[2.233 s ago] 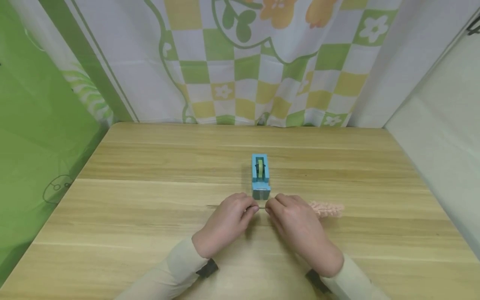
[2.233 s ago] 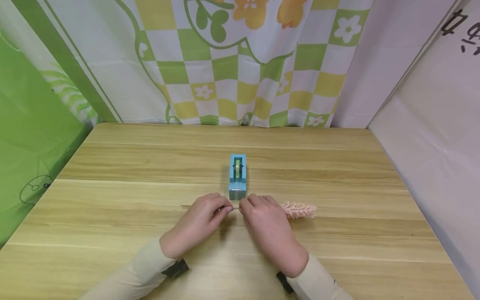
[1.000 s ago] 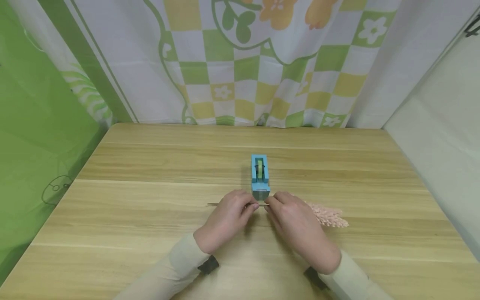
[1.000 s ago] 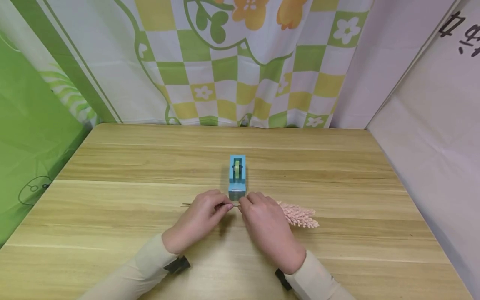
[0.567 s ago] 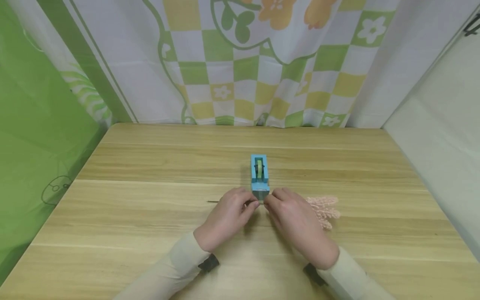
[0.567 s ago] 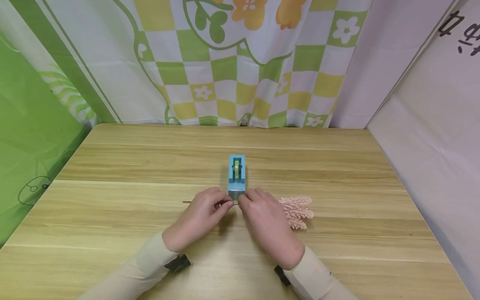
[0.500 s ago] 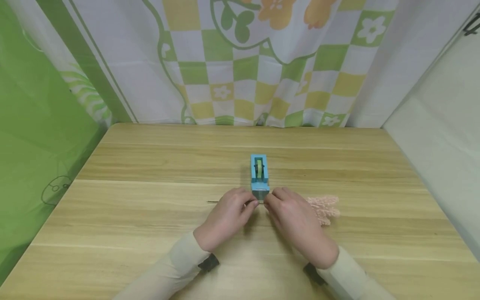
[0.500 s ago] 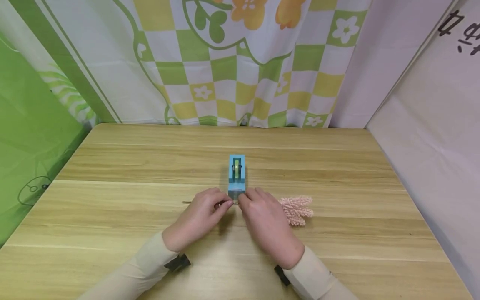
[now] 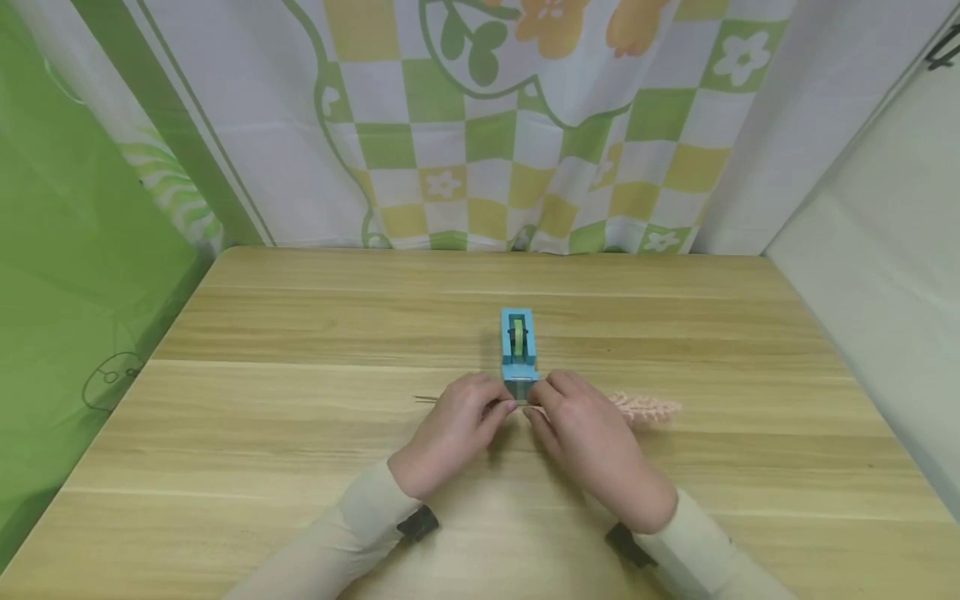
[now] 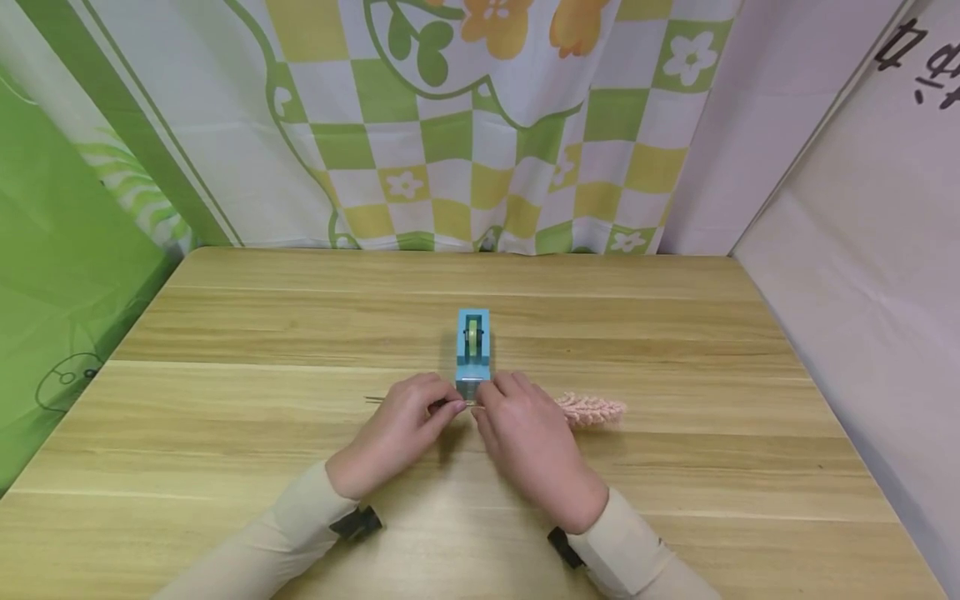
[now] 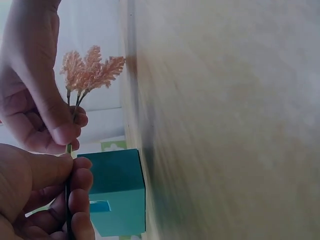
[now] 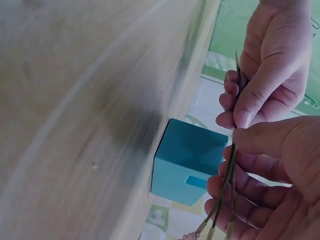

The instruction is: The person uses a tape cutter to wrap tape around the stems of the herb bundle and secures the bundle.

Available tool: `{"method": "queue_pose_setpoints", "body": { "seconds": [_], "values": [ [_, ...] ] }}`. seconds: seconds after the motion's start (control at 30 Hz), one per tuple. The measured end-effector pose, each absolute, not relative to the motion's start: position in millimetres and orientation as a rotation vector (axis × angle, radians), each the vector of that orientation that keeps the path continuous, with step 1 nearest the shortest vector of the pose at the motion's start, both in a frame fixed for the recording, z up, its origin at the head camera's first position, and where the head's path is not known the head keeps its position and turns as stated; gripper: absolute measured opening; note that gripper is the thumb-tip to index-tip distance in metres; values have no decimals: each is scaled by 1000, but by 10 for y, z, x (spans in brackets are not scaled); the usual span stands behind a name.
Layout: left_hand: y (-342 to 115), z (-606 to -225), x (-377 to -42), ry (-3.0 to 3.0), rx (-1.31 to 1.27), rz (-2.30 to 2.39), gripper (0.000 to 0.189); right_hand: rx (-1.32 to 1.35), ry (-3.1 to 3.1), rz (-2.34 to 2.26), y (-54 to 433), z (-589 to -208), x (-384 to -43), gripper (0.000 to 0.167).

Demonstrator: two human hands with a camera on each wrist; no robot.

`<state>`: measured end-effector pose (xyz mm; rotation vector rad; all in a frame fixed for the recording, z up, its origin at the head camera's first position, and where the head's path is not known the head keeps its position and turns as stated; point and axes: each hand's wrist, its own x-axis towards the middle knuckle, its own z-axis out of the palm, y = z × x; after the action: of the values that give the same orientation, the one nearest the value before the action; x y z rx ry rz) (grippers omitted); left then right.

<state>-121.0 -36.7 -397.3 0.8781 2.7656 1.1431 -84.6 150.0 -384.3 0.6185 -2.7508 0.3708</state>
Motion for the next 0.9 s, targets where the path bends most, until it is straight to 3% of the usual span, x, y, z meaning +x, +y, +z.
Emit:
{"method": "queue_pose_setpoints", "body": {
  "seconds": [0.2, 0.5, 0.9],
  "values": [
    [-366, -3980, -1220, 2750, 894, 1156, 16, 560, -2807, 500, 1493, -3804, -881, 9],
    [-370, -3976, -1213, 2726, 890, 1197, 18, 372, -2979, 715, 1425, -3795, -994, 21],
    [-367, -3975, -1209, 2748, 914, 1158, 17, 331, -3031, 895, 1408, -3796, -1057, 15]
  ]
}}
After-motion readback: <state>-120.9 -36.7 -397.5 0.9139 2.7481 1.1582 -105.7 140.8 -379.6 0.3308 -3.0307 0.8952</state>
